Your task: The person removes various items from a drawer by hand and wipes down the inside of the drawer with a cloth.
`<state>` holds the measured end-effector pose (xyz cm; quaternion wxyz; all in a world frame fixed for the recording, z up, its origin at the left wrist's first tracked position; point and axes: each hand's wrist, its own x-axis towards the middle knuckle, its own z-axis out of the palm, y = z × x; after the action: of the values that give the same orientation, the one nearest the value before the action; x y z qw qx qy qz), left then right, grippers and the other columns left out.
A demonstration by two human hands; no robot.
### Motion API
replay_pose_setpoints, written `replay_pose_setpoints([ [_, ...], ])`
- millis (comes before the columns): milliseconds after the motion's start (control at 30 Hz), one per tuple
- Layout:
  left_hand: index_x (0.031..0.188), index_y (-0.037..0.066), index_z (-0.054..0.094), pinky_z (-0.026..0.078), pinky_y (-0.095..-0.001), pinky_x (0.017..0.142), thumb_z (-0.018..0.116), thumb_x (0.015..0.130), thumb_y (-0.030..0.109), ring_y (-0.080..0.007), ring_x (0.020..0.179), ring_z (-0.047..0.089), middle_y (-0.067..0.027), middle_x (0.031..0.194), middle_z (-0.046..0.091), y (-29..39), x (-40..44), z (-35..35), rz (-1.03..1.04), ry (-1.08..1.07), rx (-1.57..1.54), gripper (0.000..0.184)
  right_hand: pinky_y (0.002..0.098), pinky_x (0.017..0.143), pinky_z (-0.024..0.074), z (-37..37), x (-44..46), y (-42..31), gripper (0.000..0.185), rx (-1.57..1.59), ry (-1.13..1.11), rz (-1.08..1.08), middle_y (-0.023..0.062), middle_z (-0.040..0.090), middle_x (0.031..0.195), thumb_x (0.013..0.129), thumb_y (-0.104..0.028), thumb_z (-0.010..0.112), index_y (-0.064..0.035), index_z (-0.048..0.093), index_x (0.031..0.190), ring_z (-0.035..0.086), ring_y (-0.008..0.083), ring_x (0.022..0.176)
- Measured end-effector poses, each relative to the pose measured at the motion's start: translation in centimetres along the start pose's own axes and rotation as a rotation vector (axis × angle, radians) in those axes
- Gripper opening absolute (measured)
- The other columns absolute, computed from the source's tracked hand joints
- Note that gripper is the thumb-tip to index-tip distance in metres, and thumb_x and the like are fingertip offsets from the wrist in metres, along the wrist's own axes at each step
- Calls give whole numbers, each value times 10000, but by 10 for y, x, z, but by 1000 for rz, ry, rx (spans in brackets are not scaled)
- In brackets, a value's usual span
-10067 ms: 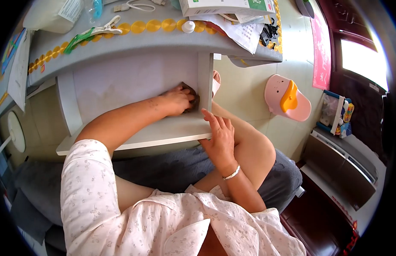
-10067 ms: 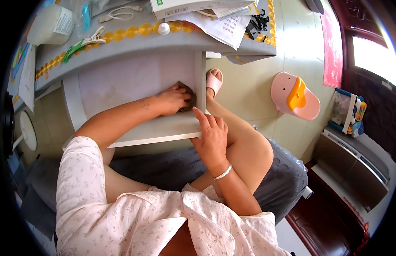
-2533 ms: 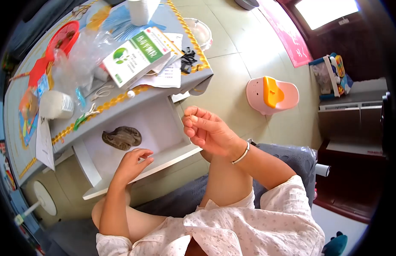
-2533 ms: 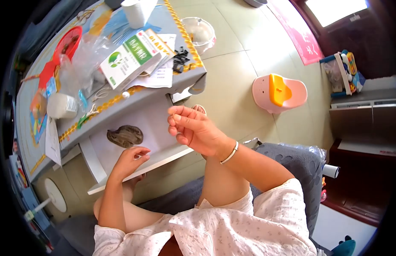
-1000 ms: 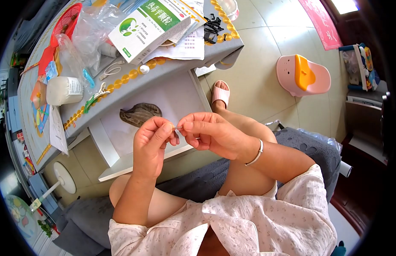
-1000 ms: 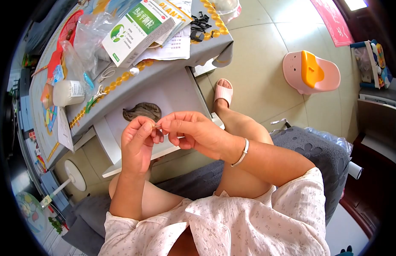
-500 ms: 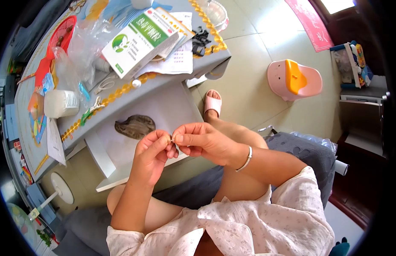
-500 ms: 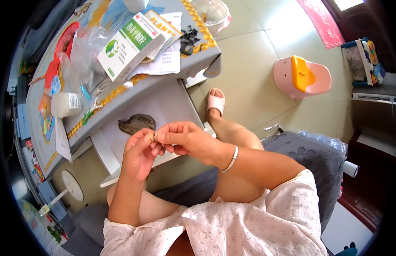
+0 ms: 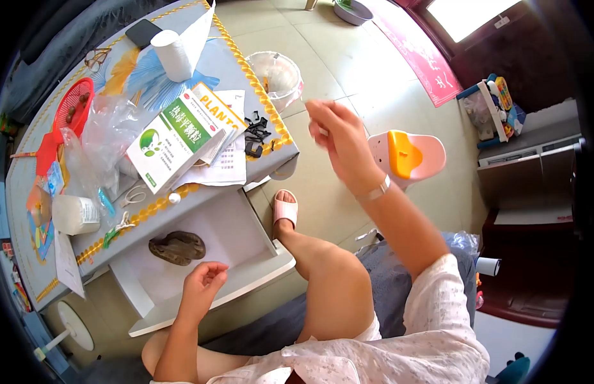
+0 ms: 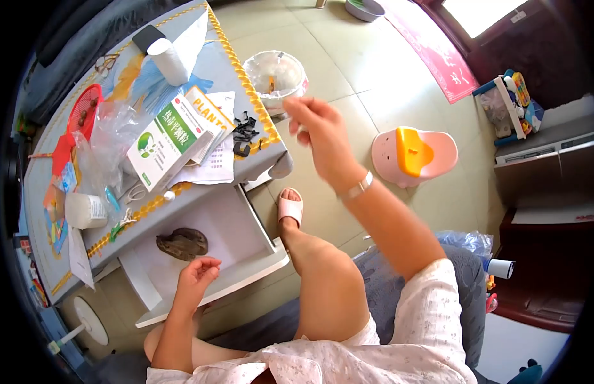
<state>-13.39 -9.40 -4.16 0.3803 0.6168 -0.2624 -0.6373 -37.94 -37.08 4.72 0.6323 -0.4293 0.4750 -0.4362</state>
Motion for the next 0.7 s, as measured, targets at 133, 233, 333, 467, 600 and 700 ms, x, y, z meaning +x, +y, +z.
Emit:
replay_pose_setpoints([
  [133,1000,10,664,491,-269,780,668,832,64,-133,839,608,-65,956,646,-2,2,-5,88,-7,294,176,224,532,383,-6,121,41,244,-326,129,-82,15,620,716,808,-223,727,-7,696,916,540,78,593],
  [233,1010,9,659,508,-292,780,681,818,67,-157,856,632,-81,966,645,2,4,-12,77,-68,324,202,252,561,454,4,197,62,203,-457,203,-175,46,659,707,769,-182,734,7,721,840,610,108,584],
  [333,1013,15,661,510,-292,782,694,809,79,-171,848,637,-85,966,644,5,5,-18,76,-56,417,216,250,635,511,12,240,69,215,-616,277,-222,81,702,770,742,-157,743,15,722,868,690,144,649],
  [467,1020,18,657,514,-296,780,702,804,93,-188,842,637,-90,962,641,11,6,-23,63,-83,456,234,267,594,555,10,288,87,223,-389,318,-185,130,702,835,801,4,636,59,678,1013,708,192,699],
  [600,1021,24,649,515,-301,775,705,800,105,-206,846,640,-91,956,640,8,8,-25,45,-87,467,242,280,646,580,10,294,95,262,-283,276,-174,187,678,996,905,18,539,88,599,1151,709,257,859],
  [700,1022,33,645,515,-327,783,704,796,129,-244,871,635,-96,968,636,11,7,-24,81,-100,568,253,327,681,537,4,280,97,246,-236,253,-190,115,679,984,961,-176,547,-27,616,1144,696,244,859],
])
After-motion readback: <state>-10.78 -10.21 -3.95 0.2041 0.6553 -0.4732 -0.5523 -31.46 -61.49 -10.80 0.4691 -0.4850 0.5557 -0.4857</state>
